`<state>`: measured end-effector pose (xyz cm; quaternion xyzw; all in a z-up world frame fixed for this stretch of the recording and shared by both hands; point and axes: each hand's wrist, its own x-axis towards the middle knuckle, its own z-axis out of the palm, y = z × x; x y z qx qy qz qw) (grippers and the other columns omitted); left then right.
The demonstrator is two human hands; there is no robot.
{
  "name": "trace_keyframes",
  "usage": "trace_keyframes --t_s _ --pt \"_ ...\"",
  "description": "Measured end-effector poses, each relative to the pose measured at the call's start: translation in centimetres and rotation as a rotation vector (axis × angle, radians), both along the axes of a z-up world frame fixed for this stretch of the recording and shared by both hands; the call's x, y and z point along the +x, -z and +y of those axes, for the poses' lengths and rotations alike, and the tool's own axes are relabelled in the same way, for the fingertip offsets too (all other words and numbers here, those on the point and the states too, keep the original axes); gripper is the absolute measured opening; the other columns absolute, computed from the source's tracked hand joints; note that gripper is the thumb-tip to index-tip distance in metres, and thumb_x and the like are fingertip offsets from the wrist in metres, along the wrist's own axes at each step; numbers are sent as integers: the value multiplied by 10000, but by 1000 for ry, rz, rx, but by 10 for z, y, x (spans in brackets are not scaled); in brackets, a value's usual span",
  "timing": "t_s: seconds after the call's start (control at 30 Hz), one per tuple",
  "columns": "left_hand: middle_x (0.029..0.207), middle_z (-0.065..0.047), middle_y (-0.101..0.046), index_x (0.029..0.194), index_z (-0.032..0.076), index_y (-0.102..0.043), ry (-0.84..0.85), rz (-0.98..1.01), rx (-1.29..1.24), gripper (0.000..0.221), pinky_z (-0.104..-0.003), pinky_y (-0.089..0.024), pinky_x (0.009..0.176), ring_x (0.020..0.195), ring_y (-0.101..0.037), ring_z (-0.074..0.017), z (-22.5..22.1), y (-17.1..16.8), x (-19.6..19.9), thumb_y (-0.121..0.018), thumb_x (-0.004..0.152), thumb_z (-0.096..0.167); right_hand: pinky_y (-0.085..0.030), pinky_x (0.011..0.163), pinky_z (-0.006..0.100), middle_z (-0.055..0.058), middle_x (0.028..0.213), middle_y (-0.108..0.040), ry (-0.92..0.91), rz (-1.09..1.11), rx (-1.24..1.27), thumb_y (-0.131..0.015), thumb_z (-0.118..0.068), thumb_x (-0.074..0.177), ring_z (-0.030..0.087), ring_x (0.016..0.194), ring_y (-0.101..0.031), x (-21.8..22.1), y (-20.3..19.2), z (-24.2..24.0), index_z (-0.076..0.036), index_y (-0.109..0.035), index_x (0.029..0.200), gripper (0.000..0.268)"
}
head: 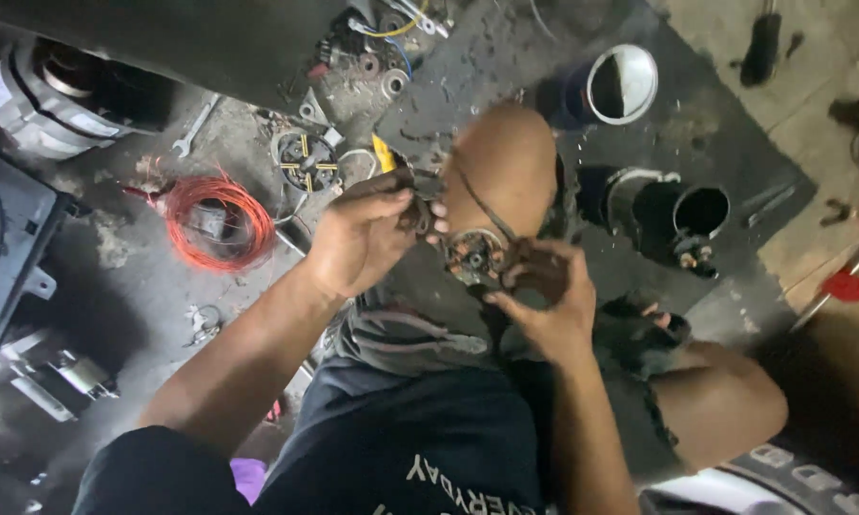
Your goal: The person is untangling a coil of copper wire and then working on the internal components of a motor by positioning and connecting the wires.
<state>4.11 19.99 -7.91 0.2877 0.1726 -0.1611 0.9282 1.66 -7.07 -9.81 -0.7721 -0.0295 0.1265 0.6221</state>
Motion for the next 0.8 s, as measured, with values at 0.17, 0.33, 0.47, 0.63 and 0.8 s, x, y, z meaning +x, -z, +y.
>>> trace_keyframes --t_s 0.17,0.33,0.47,0.63,0.8 --pt "983 -248 -694 1130 -47 -668 64 -3 -35 294 -460 -512 840 941 -673 -376 -29 -38 -4 -636 898 132 -659 830 497 209 1297 -524 -90 -195 -106 -975 -157 672 421 1041 -695 12 -19 -6 -9 -507 1275 778" --pt "1001 -262 -688 1177 -62 -625 135 -65 56 358 -448 -514 836 958 -662 -379 -44 -47 -7 -633 886 147 -609 886 574 238 1333 -588 -194 -377 -216 -955 -82 656 485 1139 -662 18 -44 5 10 -539 1323 792" --pt "895 -187 -688 1134 5 -682 257 -367 1000 304 -419 -577 748 819 -697 -328 -49 -73 -22 -706 854 120 -581 787 504 163 1080 -717 -254 -464 -409 -927 -163 730 387 946 -720 10 -34 16 -13 -616 1255 629" --pt "917 -103 -644 1170 91 -685 60 -723 1758 309 -424 -572 658 770 -695 -332 -37 -49 -62 -740 878 176 -545 775 398 75 1166 -717 -152 -577 -424 -890 -242 812 269 979 -691 -7 -9 32 -39 -612 1359 646" --pt "791 -103 -624 1052 27 -718 -47 -771 1934 189 -359 -552 515 572 -660 -308 -49 -49 -86 -721 878 98 -511 752 341 42 1137 -636 6 -596 -493 -921 -283 809 224 943 -713 -21 -3 44 -95 -652 1297 588"
